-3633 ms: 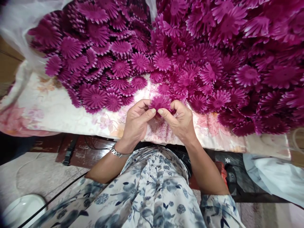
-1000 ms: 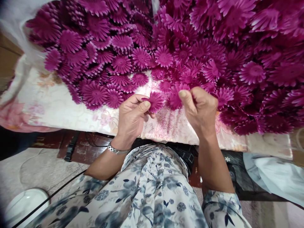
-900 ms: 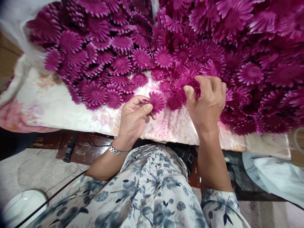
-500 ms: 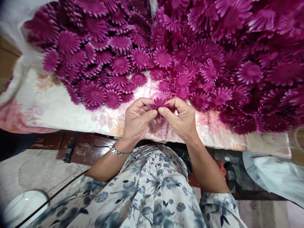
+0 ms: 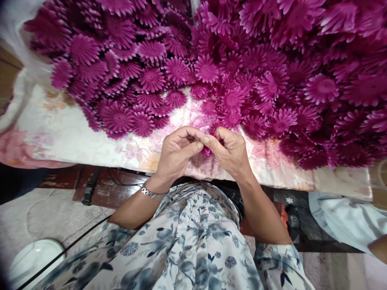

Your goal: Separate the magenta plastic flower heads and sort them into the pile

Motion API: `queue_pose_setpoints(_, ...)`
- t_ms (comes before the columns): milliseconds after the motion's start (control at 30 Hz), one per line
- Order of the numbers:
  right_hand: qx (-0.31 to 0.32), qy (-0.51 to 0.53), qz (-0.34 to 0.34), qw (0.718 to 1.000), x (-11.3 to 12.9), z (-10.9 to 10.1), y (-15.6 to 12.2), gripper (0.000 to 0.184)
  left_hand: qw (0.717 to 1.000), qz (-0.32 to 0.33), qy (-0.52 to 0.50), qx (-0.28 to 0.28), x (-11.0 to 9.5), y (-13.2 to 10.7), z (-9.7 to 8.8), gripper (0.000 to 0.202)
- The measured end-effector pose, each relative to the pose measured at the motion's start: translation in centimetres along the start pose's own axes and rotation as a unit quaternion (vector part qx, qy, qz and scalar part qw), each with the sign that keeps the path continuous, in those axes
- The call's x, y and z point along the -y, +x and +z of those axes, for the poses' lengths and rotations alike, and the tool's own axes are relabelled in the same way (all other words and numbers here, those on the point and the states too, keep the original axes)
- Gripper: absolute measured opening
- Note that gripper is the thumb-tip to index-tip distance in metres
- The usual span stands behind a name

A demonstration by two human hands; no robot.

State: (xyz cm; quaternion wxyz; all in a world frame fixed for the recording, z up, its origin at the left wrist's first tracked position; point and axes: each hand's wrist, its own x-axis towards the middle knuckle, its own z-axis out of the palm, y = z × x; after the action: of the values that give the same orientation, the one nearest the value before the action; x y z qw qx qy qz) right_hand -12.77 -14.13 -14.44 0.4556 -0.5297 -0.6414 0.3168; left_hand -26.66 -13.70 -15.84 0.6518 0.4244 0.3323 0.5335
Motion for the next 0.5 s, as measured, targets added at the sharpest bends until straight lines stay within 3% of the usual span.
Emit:
queue_pose_setpoints(267,0.018,0.092,0.025,0.995,-0.04,-0.07,-0.17,0.040,0.999,-0.028,-0.012,-0.038,-0.09,0.19,0.44,0.022)
queue_pose_setpoints(500,-0.052,0.087,0.004,0.995,-0.64,0.07,-0.52,0.037,0.989,-0.017,-0.105,-0.107,-0.21,0.44,0.27,0.024)
